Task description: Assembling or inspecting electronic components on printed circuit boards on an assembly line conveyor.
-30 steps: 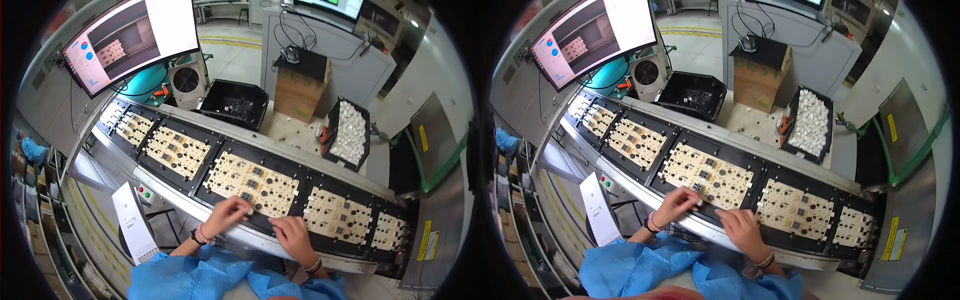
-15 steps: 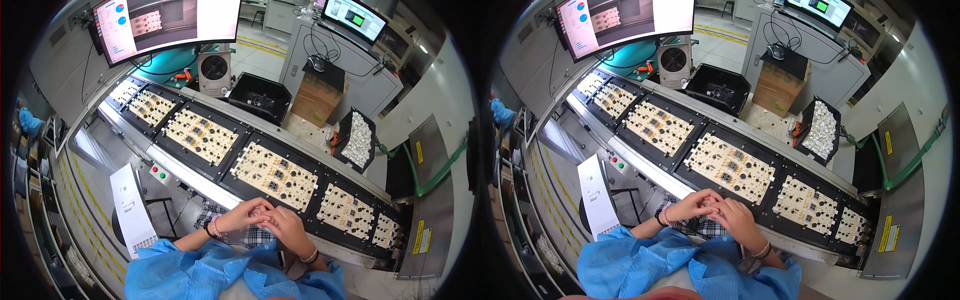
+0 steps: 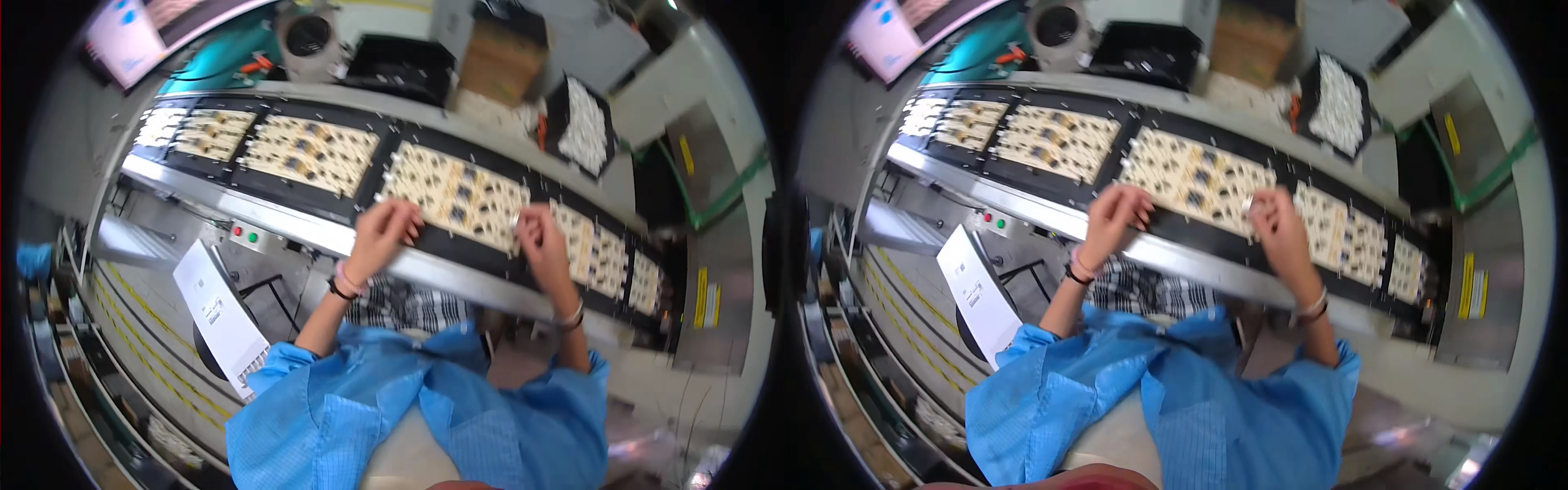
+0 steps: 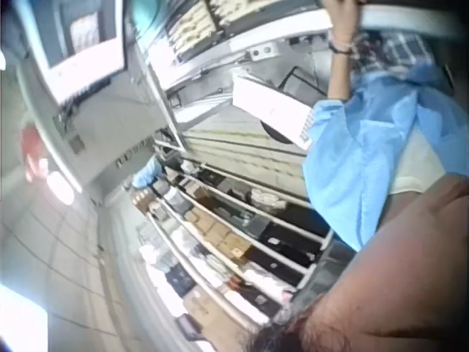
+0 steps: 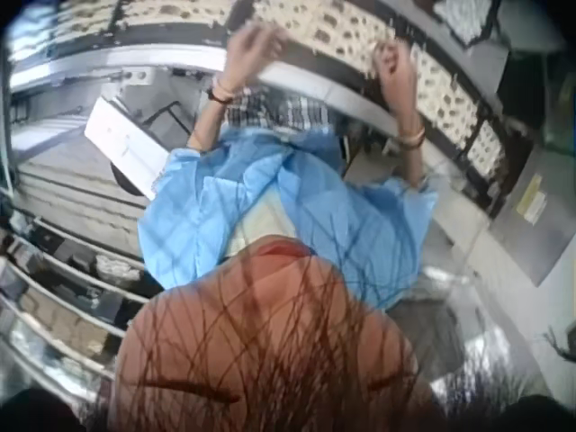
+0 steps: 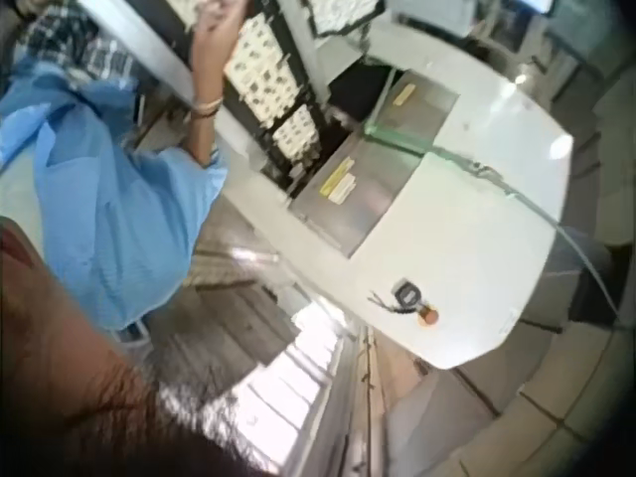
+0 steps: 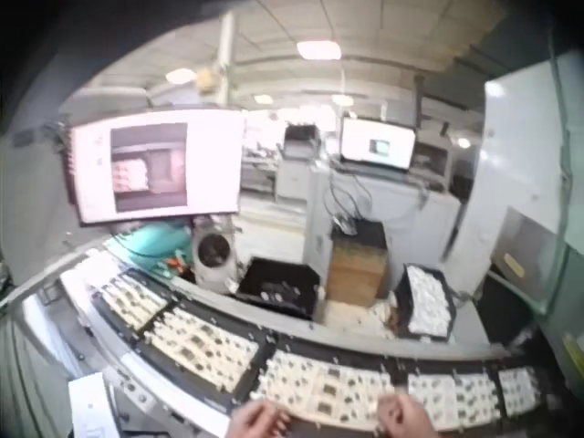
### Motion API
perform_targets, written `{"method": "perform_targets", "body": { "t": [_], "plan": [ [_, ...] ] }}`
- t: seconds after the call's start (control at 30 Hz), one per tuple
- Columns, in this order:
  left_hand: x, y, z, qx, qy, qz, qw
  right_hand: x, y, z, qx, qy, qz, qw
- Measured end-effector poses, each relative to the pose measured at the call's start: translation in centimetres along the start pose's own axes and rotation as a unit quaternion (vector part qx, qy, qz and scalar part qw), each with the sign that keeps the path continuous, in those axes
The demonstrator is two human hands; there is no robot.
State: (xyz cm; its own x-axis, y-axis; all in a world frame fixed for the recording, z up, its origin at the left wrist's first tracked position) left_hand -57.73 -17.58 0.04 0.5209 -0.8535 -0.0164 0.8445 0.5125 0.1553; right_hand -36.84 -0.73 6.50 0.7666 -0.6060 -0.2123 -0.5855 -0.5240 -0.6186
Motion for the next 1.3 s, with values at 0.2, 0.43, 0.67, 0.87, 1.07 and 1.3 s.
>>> {"method": "perform_targets", "body": {
  "t": [0.2, 0.43, 0.67, 0.87, 1.07, 1.3],
  "plan": [
    [1.1, -0.3, 0.2, -0.025, 0.084, -0.075, 0.993, -0.2, -4.5, 7.3, -0.155, 0.045, 0.104, 0.981],
    [1.5, 0.5, 0.8, -0.093, 0.089, -0.092, 0.987, -0.2, -2.9, 8.8, -0.16, 0.085, 0.041, 0.983],
    [1.9, -0.5, 1.0, -0.072, 0.102, -0.071, 0.99, -0.3, -2.5, 7.6, -0.123, 0.065, 0.056, 0.989],
    [2.1, -0.5, 0.8, -0.087, 0.091, -0.081, 0.989, 0.4, -2.5, 4.3, 0.191, -0.104, 0.018, 0.976],
    [1.3, -0.6, 0.9, -0.11, 0.105, -0.087, 0.985, 0.0, -2.1, 6.4, 0.184, -0.032, -0.026, 0.982],
    [0.7, -0.7, 2.1, -0.143, 0.096, -0.107, 0.979, -1.8, -1.9, 5.0, 0.176, -0.102, -0.036, 0.978]
  ]
}}
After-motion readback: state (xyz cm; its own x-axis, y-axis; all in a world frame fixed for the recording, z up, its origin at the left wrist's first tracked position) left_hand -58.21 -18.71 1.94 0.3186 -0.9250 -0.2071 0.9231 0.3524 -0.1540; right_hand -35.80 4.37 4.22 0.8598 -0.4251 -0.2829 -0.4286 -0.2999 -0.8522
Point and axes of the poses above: each hand's wrist, its own x-axis away from the middle knuckle, its own y-axis out of the palm, z = x × y, the point moved 8 cm from there along -x, towards the middle knuckle, and after that the axes turned 7 degrees about -y, right-handed, at the moved point
